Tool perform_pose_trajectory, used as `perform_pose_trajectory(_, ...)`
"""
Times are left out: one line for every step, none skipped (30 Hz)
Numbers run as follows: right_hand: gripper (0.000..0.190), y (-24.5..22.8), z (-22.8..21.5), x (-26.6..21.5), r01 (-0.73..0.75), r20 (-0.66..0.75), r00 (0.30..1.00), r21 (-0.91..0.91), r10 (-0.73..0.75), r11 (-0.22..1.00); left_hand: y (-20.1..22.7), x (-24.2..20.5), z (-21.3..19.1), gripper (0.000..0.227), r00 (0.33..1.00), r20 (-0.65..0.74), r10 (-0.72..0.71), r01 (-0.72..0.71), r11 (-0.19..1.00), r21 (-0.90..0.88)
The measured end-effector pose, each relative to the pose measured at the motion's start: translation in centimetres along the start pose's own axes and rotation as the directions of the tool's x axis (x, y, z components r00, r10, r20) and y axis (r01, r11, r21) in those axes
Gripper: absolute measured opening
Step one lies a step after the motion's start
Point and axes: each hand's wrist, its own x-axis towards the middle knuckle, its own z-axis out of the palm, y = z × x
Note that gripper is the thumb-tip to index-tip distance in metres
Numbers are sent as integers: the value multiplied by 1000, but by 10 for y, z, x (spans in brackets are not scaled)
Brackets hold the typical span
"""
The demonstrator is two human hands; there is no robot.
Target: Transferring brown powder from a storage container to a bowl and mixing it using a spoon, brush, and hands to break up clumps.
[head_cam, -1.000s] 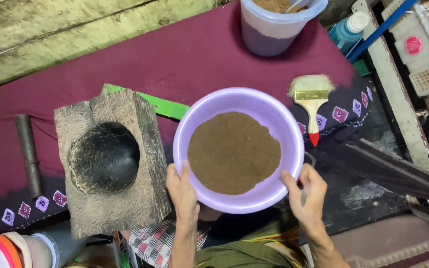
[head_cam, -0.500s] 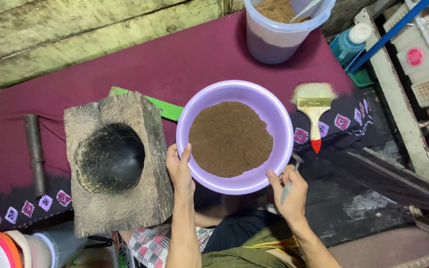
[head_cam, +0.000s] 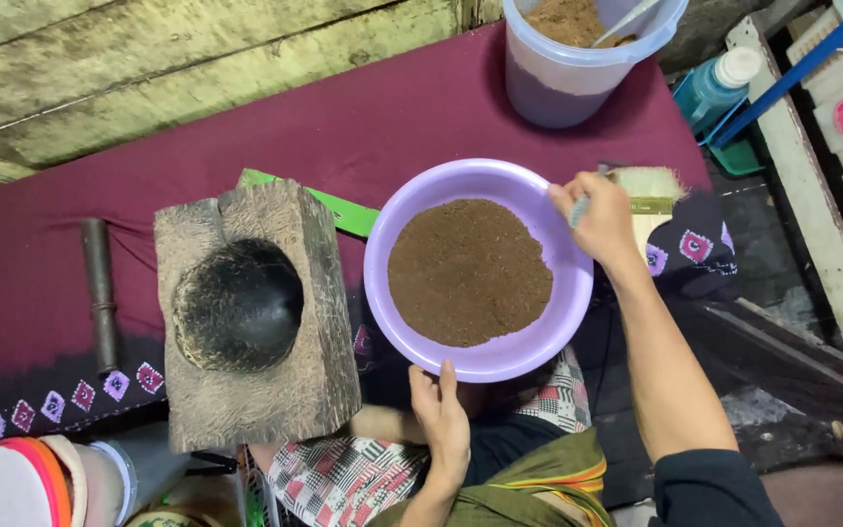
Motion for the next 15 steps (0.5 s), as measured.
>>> perform_pose_trajectory(35,-2,4,0,2,1,1000,0,-2,1000,7,3,2,24,1000,-2,0,0,1000,-2)
perform_pose_trajectory(35,-3,8,0,36,22,999,6,-36,999,13,5,3,23,999,-37,-18,16,999,-46)
perform_pose_trajectory(37,-4,12,-1,67,43,997,11,-68,998,20,8,4,22,997,-70,-40,34,995,-91)
perform_pose_trajectory(37,-9,8,-14,67,45,997,10,-67,998,24,16,-2,22,997,-70,-43,36,995,-92)
perform_pose_trajectory(36,-15,3,-25,28,41,999,46,-30,999,29,27,-7,20,992,-113,-60,51,995,-81)
perform_pose_trajectory(35,-20,-2,-36,-10,38,999,82,7,997,34,37,-12,19,985,-156,-76,66,995,-70)
perform_pose_trajectory(35,-18,-3,-54,-13,40,999,80,9,997,42,45,-13,19,985,-154,-79,69,995,-70)
perform_pose_trajectory(39,-15,-4,-72,-82,25,996,74,80,994,50,53,-14,25,980,-185,-76,52,990,-132)
perform_pose_trajectory(44,-13,-5,-88,-149,8,989,71,149,986,59,63,-15,31,974,-215,-72,31,981,-191)
perform_pose_trajectory(44,-16,-9,-98,-151,6,989,70,150,986,66,61,-15,31,974,-213,-73,31,981,-191)
perform_pose_trajectory(49,-18,-12,-105,-224,-3,975,26,224,974,73,61,-15,36,980,-199,-28,-3,988,-152)
perform_pose_trajectory(53,-21,-15,-112,-296,-17,955,-17,295,955,80,61,-14,42,983,-183,16,-37,993,-112)
perform_pose_trajectory(53,-19,-13,-105,-299,-18,954,-18,299,954,69,67,-15,42,983,-181,15,-35,993,-110)
perform_pose_trajectory(52,-17,-11,-99,-324,-44,945,0,324,946,58,73,-16,43,984,-176,6,-25,994,-106)
perform_pose_trajectory(52,-15,-10,-94,-350,-68,934,17,350,937,45,78,-18,43,985,-172,-6,-11,995,-102)
